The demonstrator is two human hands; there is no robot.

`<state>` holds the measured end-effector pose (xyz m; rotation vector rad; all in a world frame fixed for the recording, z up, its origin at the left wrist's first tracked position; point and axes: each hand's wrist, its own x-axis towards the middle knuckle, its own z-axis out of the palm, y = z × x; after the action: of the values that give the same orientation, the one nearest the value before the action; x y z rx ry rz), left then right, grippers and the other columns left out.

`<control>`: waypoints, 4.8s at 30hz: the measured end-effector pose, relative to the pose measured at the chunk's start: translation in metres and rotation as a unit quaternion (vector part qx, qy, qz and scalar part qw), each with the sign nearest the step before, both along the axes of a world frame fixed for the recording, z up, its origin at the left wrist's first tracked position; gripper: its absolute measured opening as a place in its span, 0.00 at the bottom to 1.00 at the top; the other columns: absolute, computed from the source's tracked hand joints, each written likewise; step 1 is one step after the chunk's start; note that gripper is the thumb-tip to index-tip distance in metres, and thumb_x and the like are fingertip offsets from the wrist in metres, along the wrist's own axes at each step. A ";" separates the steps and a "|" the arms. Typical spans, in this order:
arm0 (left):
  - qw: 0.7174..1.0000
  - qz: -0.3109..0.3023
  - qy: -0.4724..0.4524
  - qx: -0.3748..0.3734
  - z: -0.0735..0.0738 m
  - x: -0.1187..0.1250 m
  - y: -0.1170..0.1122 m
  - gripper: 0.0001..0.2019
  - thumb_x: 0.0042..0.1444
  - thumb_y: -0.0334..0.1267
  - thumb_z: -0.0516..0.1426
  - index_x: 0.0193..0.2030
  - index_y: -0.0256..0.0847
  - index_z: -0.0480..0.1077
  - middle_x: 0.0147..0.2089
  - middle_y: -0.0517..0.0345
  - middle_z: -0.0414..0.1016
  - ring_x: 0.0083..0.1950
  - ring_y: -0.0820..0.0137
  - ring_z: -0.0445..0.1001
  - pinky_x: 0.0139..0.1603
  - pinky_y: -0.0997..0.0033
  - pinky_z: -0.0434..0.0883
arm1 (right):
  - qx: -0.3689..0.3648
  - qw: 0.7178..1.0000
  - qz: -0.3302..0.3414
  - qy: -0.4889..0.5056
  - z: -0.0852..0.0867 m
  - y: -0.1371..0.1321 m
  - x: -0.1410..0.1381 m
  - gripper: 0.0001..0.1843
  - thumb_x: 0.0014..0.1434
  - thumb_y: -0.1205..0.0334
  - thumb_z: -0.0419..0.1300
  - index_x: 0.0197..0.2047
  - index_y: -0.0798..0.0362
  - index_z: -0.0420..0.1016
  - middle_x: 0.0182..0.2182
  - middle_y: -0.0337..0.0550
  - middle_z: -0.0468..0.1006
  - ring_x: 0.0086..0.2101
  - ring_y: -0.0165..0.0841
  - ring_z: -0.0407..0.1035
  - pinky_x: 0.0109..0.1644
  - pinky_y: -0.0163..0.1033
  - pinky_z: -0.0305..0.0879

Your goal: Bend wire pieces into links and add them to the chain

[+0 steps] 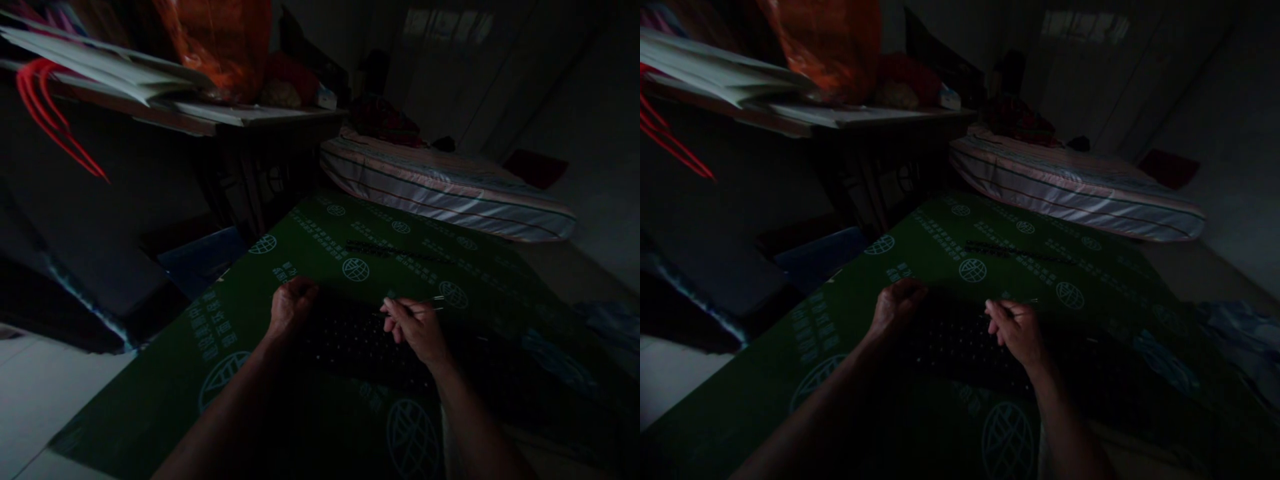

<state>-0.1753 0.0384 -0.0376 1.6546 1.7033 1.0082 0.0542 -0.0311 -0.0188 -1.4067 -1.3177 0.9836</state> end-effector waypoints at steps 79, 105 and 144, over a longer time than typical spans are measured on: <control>0.926 -0.273 0.224 0.136 0.015 0.067 -0.031 0.12 0.47 0.26 0.53 0.35 0.42 0.76 0.41 0.52 0.76 0.43 0.63 0.71 0.47 0.61 0.65 | 0.134 0.937 -0.122 -0.297 -0.017 0.007 -0.037 0.06 0.50 0.67 0.52 0.31 0.51 0.68 0.18 0.38 0.71 0.20 0.31 0.66 0.25 0.32 0.55; 0.972 -0.217 0.033 0.089 0.019 0.060 -0.039 0.07 0.53 0.36 0.52 0.31 0.39 0.71 0.31 0.58 0.74 0.33 0.70 0.72 0.36 0.74 0.68 | 0.184 0.981 -0.052 -0.005 -0.021 0.008 -0.032 0.11 0.54 0.54 0.58 0.29 0.54 0.70 0.19 0.37 0.70 0.22 0.27 0.65 0.26 0.30 0.63; 0.929 -0.147 -0.326 -0.096 0.030 0.057 -0.039 0.08 0.40 0.35 0.65 0.27 0.37 0.71 0.25 0.62 0.73 0.26 0.76 0.69 0.26 0.81 0.66 | 0.306 0.928 0.047 -0.206 -0.017 0.009 -0.026 0.16 0.55 0.70 0.54 0.46 0.52 0.73 0.39 0.47 0.78 0.40 0.34 0.72 0.45 0.37 0.68</control>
<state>-0.1186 -0.0007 -0.0077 1.2091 1.0389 1.0471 0.0280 -0.0225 -0.0356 -1.0877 -1.8166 0.2718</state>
